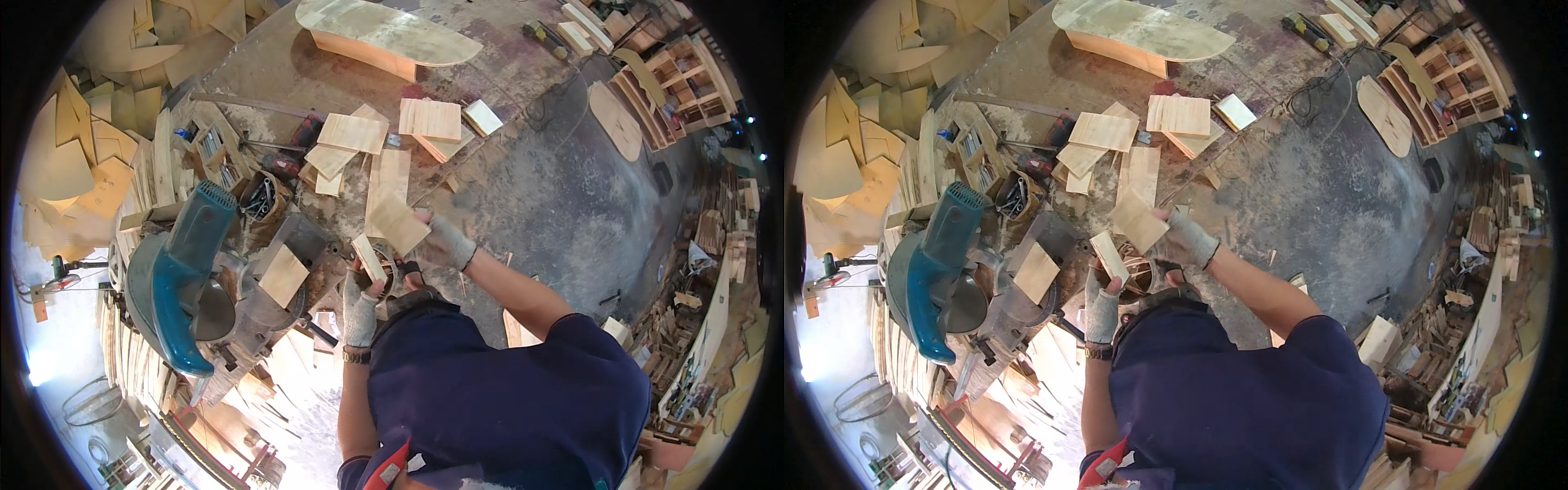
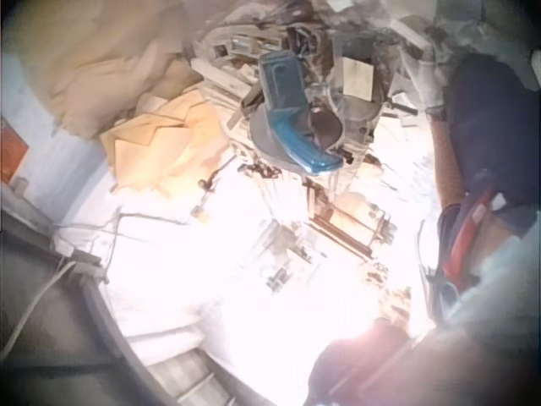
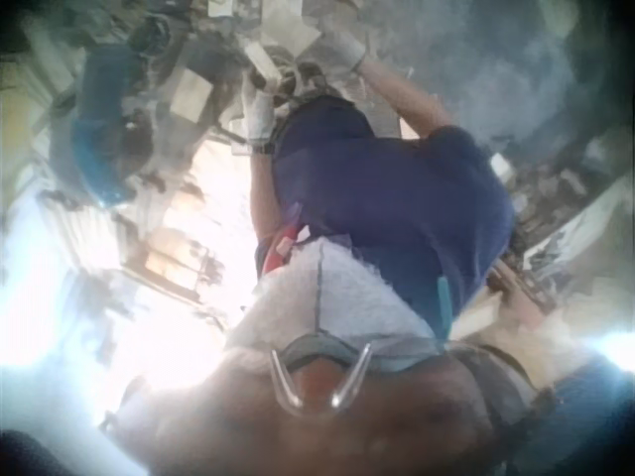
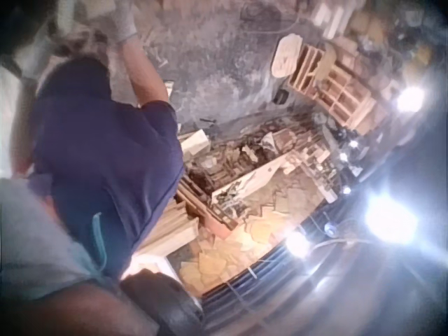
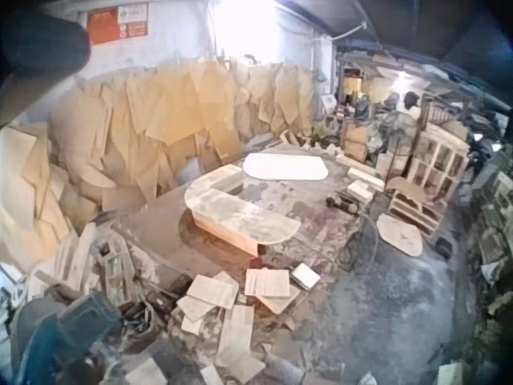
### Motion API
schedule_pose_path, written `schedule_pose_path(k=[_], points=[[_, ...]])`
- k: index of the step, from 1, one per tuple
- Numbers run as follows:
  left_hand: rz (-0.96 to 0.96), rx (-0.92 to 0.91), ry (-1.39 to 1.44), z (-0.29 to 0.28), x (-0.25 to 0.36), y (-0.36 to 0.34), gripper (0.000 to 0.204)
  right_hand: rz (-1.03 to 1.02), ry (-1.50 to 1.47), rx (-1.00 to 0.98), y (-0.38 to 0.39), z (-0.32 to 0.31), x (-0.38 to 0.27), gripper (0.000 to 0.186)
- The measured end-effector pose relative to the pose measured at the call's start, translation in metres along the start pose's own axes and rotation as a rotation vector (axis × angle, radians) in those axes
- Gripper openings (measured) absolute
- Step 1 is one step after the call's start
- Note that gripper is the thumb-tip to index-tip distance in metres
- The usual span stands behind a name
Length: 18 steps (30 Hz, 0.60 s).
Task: The person marks small wooden pieces with a pen, then uses a miter saw to cut them into smaller segments. They repeatedly position the wood, lower the saw blade, and remove the cut pieces, stacking them on the workbench.
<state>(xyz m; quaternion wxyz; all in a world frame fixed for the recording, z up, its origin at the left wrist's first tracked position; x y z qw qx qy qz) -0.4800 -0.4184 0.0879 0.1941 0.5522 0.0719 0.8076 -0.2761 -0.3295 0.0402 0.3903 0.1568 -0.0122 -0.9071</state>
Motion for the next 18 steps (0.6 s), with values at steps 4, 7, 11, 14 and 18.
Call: schedule_pose_path(k=[4, 7, 11, 14, 18], points=[[-0.016, 0.076, -0.010, -0.002, -0.008, 0.008, 0.073, -0.487, 0.397, 0.287, 0.007, -0.038, -0.115, 0.044], [-0.054, 0.164, 0.041, -0.015, -0.017, 0.021, 0.067, -0.575, 1.355, 1.083, 0.029, -0.061, -0.225, 0.041], [-0.047, 0.269, 0.112, -0.023, -0.024, 0.038, 0.056, -0.286, 1.956, 1.511, 0.024, -0.106, -0.278, 0.047], [-0.050, 0.320, 0.152, -0.027, -0.026, 0.051, 0.047, -0.022, 2.052, 1.494, 0.018, -0.129, -0.288, 0.043], [-0.042, 0.371, 0.263, -0.043, -0.039, 0.078, 0.039, -0.367, 2.129, 1.475, 0.013, -0.092, -0.277, 0.032]])
Point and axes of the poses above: each hand's wrist, its own y-axis away from the middle knuckle, its own z-axis out of the palm, x = y × z, the point moved 3 cm from there along -y, towards the middle knuckle, and after that the axes turned 11 degrees about -x, right-handed, at the moved point
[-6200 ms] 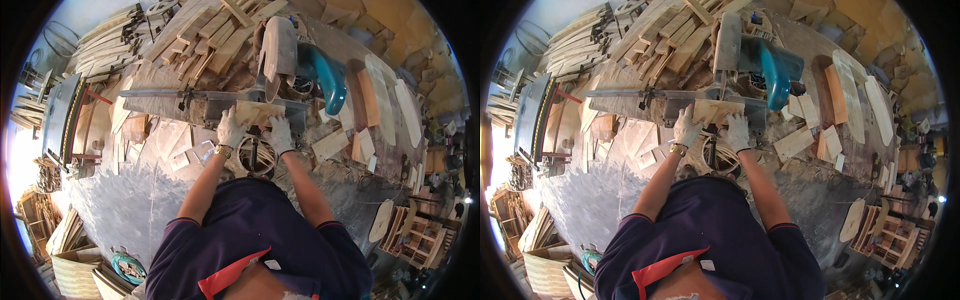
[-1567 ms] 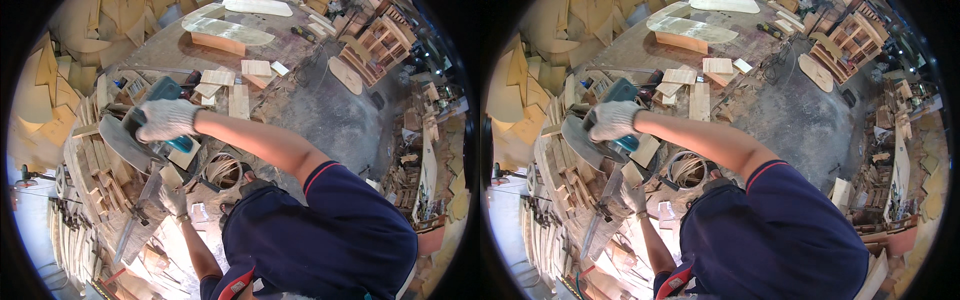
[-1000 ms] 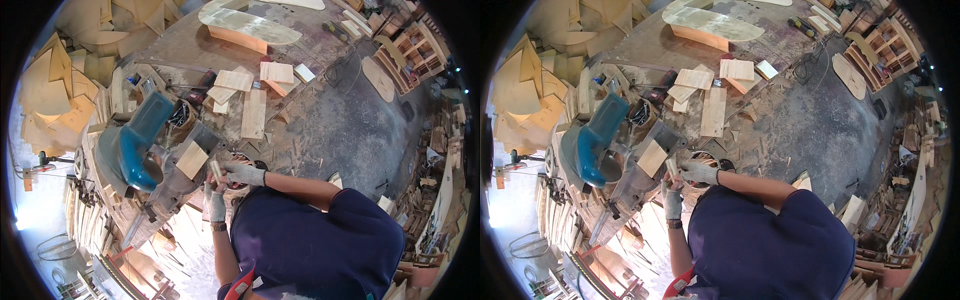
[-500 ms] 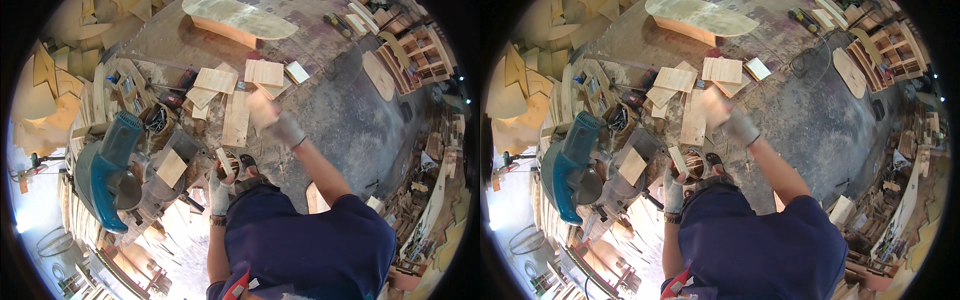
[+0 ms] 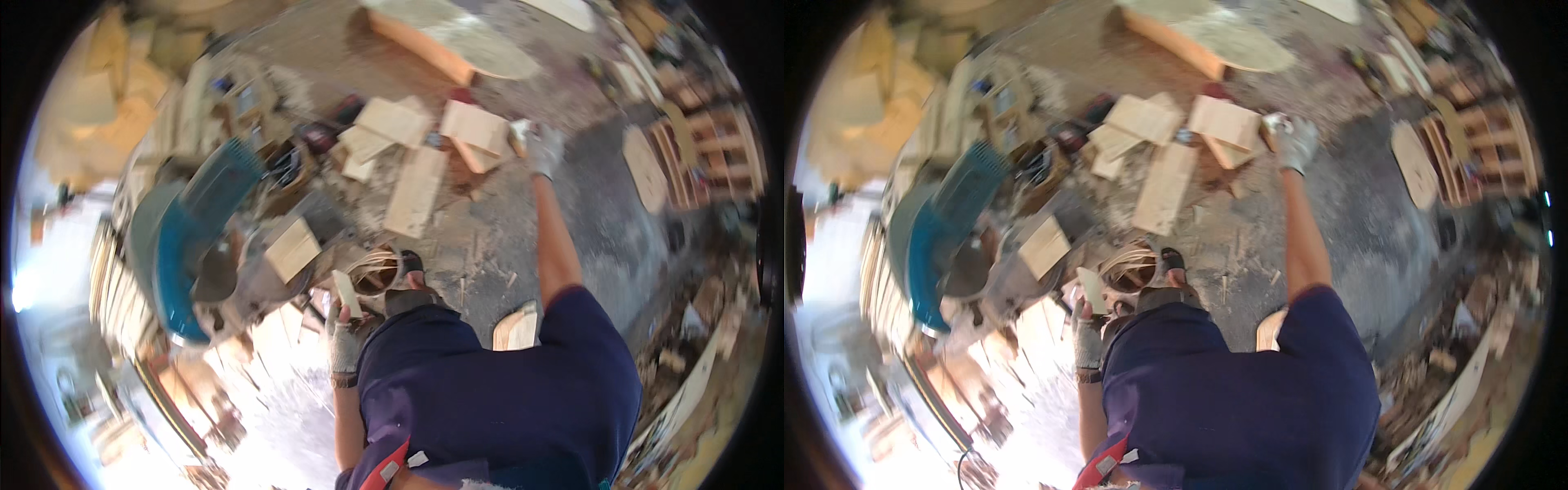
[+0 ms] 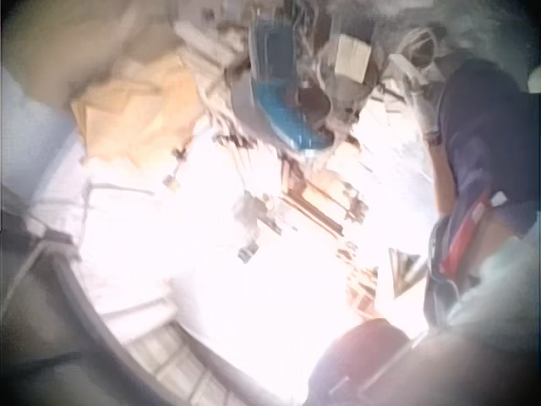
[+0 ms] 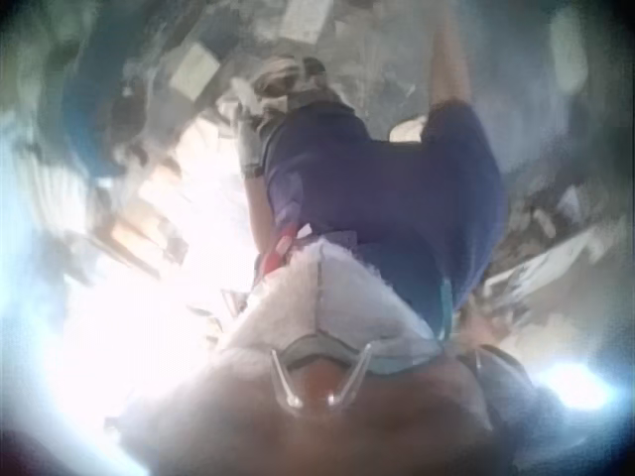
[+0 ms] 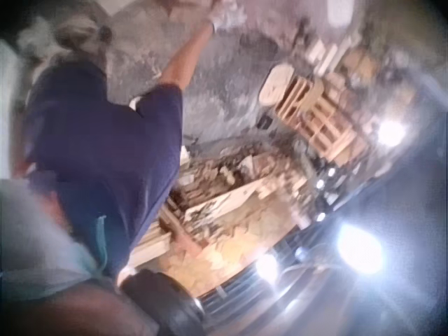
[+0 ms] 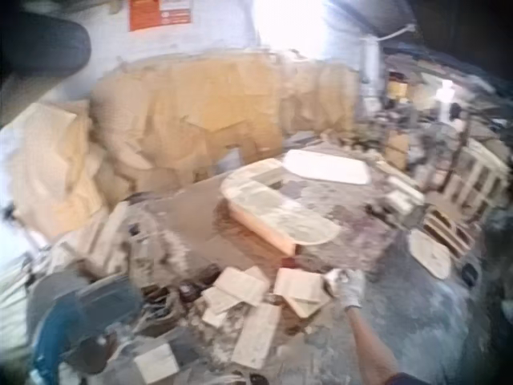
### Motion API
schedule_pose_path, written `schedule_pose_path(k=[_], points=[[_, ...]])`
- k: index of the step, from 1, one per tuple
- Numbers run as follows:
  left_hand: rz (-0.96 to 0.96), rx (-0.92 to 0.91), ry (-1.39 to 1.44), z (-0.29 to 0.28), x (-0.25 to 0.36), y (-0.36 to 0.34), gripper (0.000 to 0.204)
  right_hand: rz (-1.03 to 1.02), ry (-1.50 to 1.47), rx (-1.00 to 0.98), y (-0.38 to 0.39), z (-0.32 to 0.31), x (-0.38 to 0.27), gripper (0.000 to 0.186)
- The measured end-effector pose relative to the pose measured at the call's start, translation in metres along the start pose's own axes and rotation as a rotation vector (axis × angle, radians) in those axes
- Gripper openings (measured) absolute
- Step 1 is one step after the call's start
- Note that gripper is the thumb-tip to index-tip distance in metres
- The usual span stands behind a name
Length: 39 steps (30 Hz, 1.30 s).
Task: The person marks small wooden pieces with a pen, then uses a miter saw to cut them into smaller segments. They repeatedly position the wood, lower the saw blade, and remove the cut pieces, stacking them on the workbench.
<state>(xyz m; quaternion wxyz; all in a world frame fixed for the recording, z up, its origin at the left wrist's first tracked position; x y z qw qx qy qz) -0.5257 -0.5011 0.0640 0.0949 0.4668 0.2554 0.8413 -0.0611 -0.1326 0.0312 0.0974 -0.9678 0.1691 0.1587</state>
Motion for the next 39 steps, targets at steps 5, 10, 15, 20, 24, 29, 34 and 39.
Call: schedule_pose_path(k=[5, 10, 15, 20, 24, 29, 34, 39], points=[[-0.062, 0.304, 0.079, -0.058, -0.016, 0.022, 0.040, -0.541, -0.470, -0.085, 0.112, 0.009, -0.133, 0.020], [0.132, 0.350, 0.119, -0.084, -0.007, 0.023, 0.044, -1.100, -0.500, -0.546, 0.259, 0.056, -0.258, 0.046], [0.182, 0.401, 0.028, -0.104, 0.009, 0.045, 0.052, -1.084, -0.139, -0.829, 0.321, 0.097, -0.345, 0.083], [0.221, 0.454, 0.104, -0.135, 0.016, 0.078, 0.043, -1.111, -0.006, -0.798, 0.350, 0.114, -0.363, 0.086], [0.232, 0.463, 0.099, -0.166, 0.014, 0.097, 0.049, -1.009, -0.152, -0.650, 0.358, 0.126, -0.361, 0.073], [0.274, 0.386, 0.089, -0.195, 0.008, 0.097, 0.054, -0.927, -0.497, -0.719, 0.357, 0.137, -0.352, 0.075], [0.221, 0.359, 0.077, -0.216, 0.005, 0.089, 0.047, -1.002, -0.162, -0.551, 0.360, 0.142, -0.349, 0.076], [0.175, 0.380, 0.109, -0.221, 0.002, 0.084, 0.048, -0.935, -0.195, -0.603, 0.363, 0.133, -0.351, 0.076]])
Point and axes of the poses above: each hand's wrist, its own y-axis away from the middle knuckle, its own z-axis out of the palm, x = y × z, the point moved 3 cm from there along -y, towards the middle knuckle, and after that the axes turned 11 degrees about -x, right-handed, at the moved point
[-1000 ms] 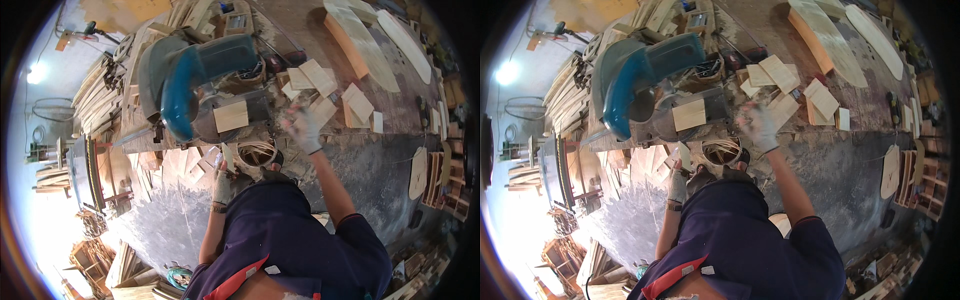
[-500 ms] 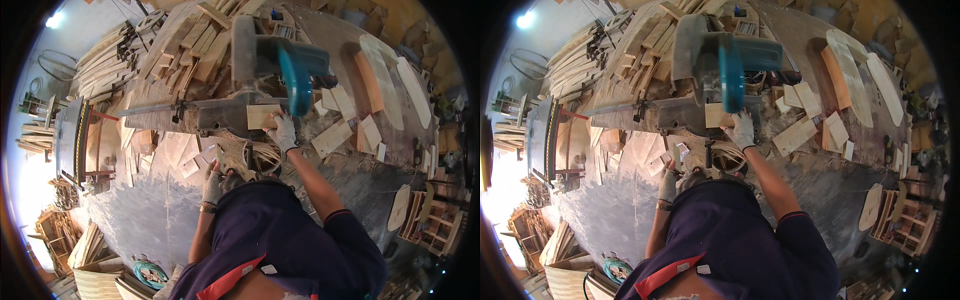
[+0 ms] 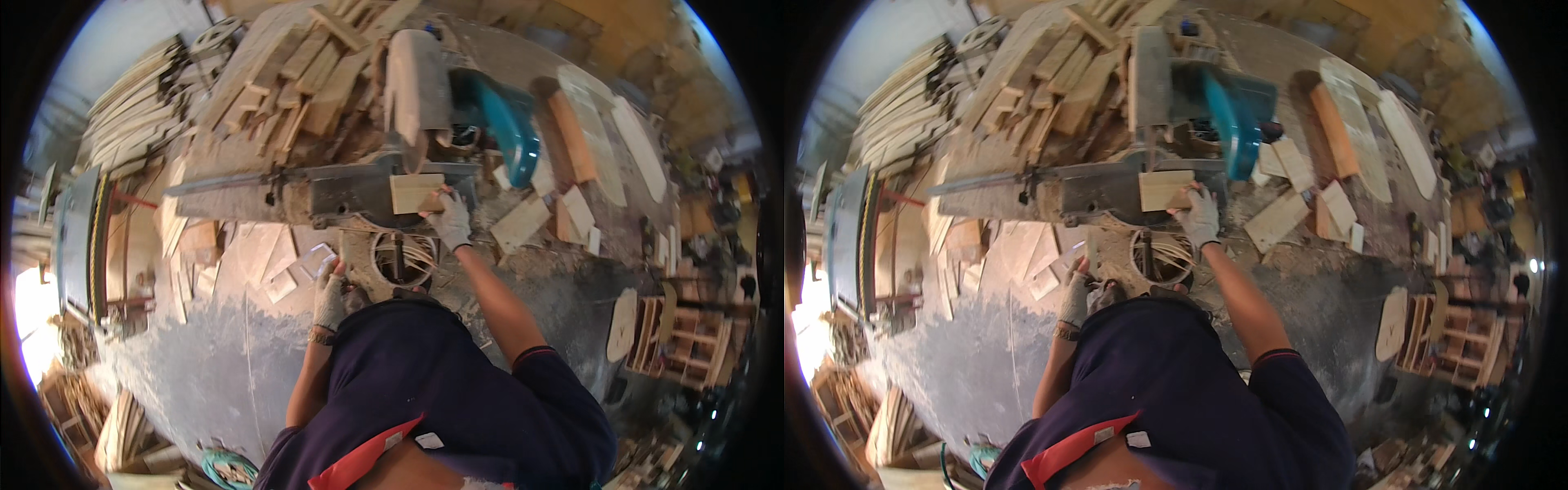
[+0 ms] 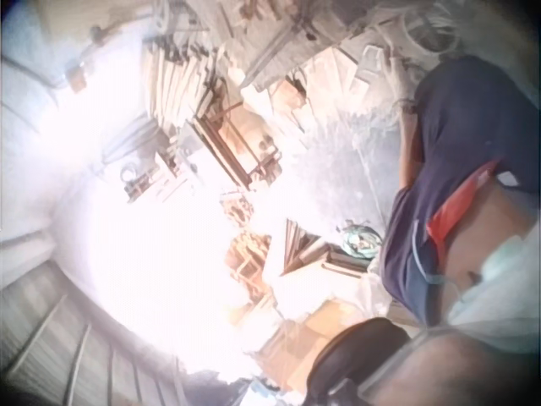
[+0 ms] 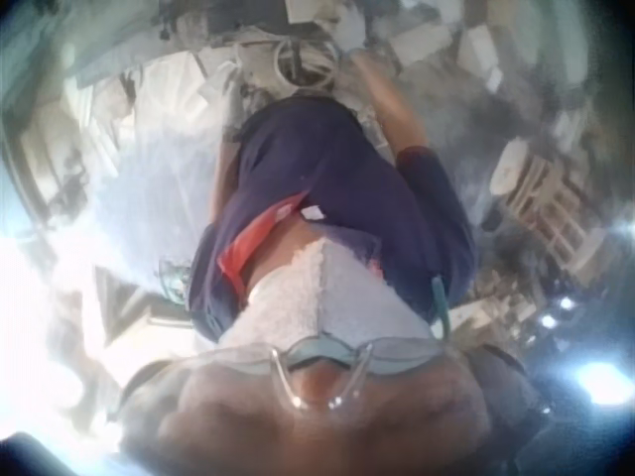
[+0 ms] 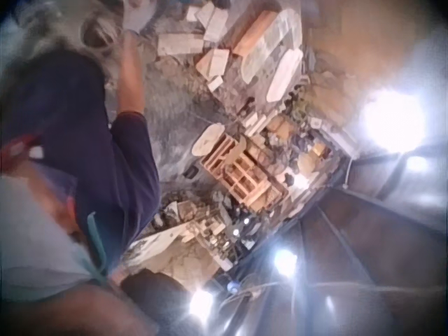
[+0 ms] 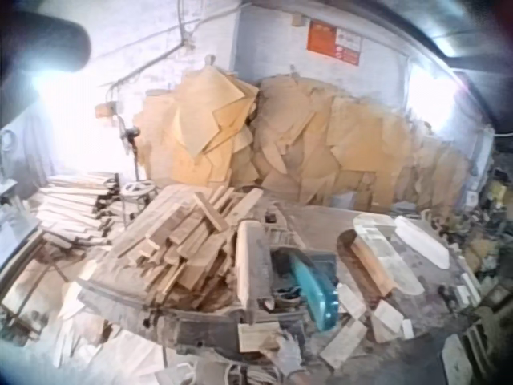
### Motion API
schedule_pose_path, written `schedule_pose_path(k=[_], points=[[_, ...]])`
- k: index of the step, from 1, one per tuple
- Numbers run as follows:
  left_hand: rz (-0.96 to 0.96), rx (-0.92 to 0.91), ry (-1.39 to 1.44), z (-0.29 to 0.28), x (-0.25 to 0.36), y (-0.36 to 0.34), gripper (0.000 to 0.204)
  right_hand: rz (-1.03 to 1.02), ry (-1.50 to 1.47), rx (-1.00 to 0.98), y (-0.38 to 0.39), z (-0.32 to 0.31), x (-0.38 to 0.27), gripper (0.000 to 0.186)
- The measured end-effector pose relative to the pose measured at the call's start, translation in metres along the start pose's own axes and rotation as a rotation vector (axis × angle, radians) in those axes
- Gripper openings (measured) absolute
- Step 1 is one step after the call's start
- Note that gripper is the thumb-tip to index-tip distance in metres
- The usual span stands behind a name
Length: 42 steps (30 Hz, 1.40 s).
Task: The person marks small wooden pieces with a pen, then uses a miter saw to cut them into smaller segments. They repeatedly position the wood, lower the saw blade, and remove the cut pieces, stacking them on the workbench.
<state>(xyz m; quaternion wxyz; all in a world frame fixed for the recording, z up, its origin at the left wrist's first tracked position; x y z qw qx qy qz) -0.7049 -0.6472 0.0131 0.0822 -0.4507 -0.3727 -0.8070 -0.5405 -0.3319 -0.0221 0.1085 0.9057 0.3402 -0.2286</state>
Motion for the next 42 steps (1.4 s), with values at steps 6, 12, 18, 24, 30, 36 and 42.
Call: schedule_pose_path(k=[6, 12, 18, 24, 30, 36, 42], points=[[0.033, -0.117, -0.010, -0.001, 0.006, -0.001, 0.049, -0.041, 0.161, -0.192, -0.017, -0.032, -0.016, 0.092], [0.042, -0.084, -0.078, -0.008, 0.001, 0.002, 0.050, -0.048, 0.294, -0.396, -0.032, -0.058, -0.035, 0.104], [0.070, 0.055, -0.024, -0.008, -0.003, 0.011, 0.048, -0.097, 0.356, -0.527, -0.038, -0.063, -0.041, 0.098], [0.139, 0.000, -0.124, 0.011, -0.001, 0.022, 0.049, -0.253, 0.195, -0.267, -0.031, -0.029, -0.057, 0.070], [0.176, 0.035, -0.585, 0.044, 0.015, -0.007, 0.053, -0.253, 0.202, -0.138, -0.025, -0.006, -0.056, 0.062], [0.295, 0.133, -1.023, 0.098, 0.052, -0.080, 0.062, -0.266, 0.179, -0.120, -0.017, -0.002, -0.050, 0.056], [0.519, 0.127, -1.435, 0.095, 0.044, -0.113, 0.059, -0.278, 0.063, -0.195, -0.020, -0.001, -0.041, 0.064]])
Point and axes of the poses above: each hand's wrist, its own y-axis away from the middle knuckle, its own z-axis out of the palm, x = y × z, the point moved 3 cm from there along -y, towards the middle knuckle, and after that the axes turned 11 degrees about -x, right-handed, at the moved point
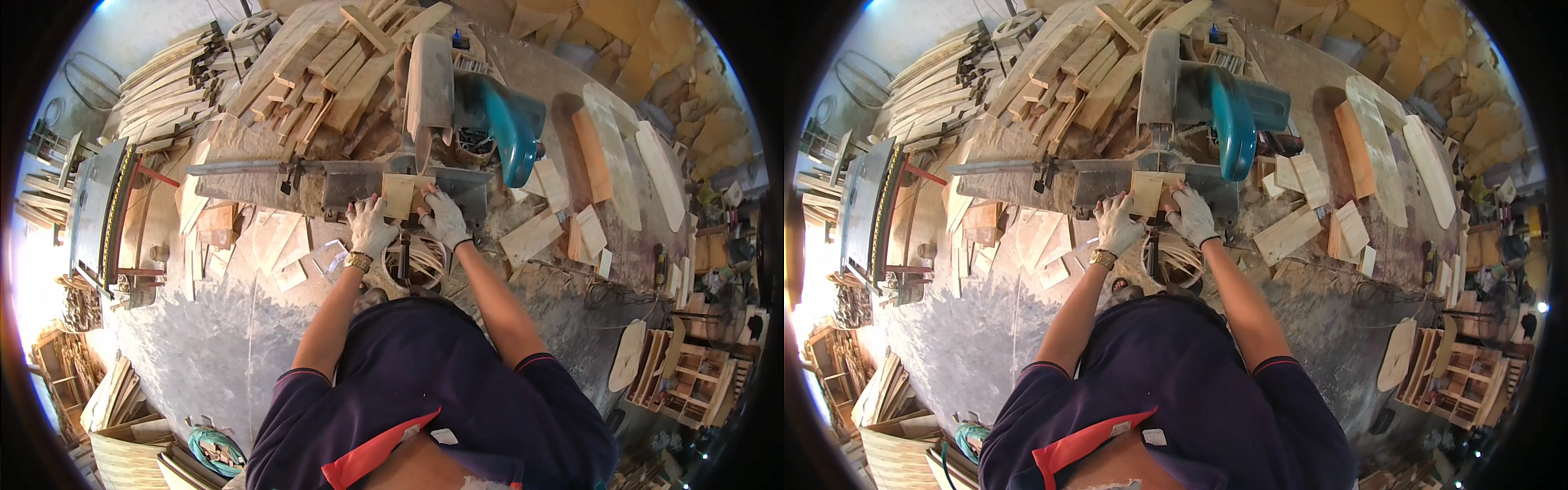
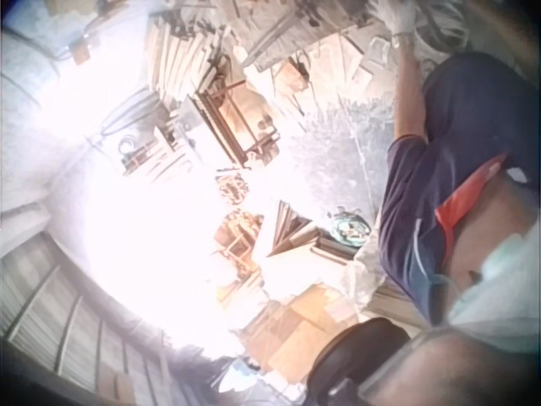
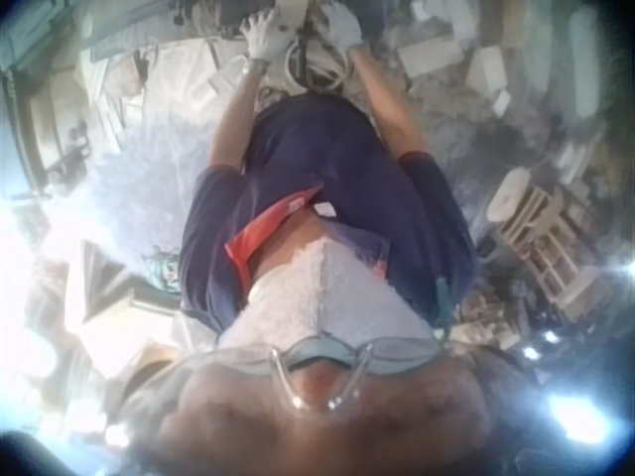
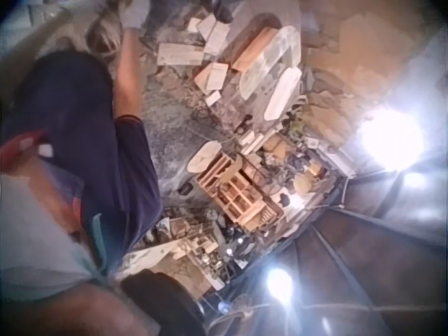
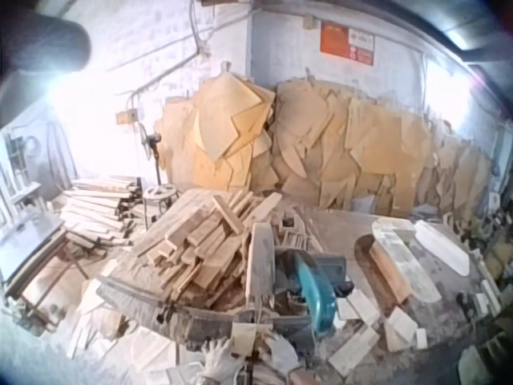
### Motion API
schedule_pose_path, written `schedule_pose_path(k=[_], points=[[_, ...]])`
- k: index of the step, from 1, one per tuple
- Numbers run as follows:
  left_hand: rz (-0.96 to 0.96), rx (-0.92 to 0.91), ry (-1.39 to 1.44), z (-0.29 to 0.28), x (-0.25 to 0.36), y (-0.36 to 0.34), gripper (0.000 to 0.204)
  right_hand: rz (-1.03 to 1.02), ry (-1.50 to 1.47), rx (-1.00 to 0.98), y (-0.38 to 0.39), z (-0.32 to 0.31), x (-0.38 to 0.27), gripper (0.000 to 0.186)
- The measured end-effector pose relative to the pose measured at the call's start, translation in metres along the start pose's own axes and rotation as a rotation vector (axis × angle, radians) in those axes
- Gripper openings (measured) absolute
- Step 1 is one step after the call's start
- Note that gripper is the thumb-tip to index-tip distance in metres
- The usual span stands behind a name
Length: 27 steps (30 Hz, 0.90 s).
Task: The person marks small wooden pieces with a pen, then uses a miter saw to cut them into smaller segments. They repeatedly position the wood, lower the saw blade, and remove the cut pieces, stacking them on the workbench.
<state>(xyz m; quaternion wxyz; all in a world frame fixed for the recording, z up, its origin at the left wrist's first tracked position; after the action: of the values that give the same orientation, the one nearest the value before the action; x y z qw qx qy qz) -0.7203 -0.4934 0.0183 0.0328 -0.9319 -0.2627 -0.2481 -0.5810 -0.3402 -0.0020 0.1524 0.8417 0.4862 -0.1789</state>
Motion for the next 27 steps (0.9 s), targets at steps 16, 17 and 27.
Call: schedule_pose_path(k=[16, 17, 27], points=[[0.232, 0.025, -0.096, 0.001, -0.025, -0.022, 0.014, 0.173, 0.175, -0.153, -0.013, -0.004, -0.037, 0.066], [0.234, 0.030, -0.079, 0.001, -0.025, -0.022, 0.014, 0.165, 0.173, -0.133, -0.013, -0.004, -0.038, 0.064], [0.189, -0.022, -0.075, 0.001, -0.025, -0.022, 0.014, 0.174, -0.002, -0.054, -0.006, -0.006, -0.025, 0.070]])
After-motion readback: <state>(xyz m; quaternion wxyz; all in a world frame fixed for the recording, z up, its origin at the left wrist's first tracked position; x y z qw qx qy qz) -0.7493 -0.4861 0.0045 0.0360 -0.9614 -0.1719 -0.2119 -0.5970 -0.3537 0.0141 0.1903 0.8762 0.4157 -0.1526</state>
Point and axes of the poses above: each hand's wrist, its own y-axis away from the middle knuckle, its own z-axis out of the palm, x = y × z, the point moved 3 cm from there along -y, towards the middle knuckle, and after that the axes turned 11 degrees about -x, right-handed, at the moved point
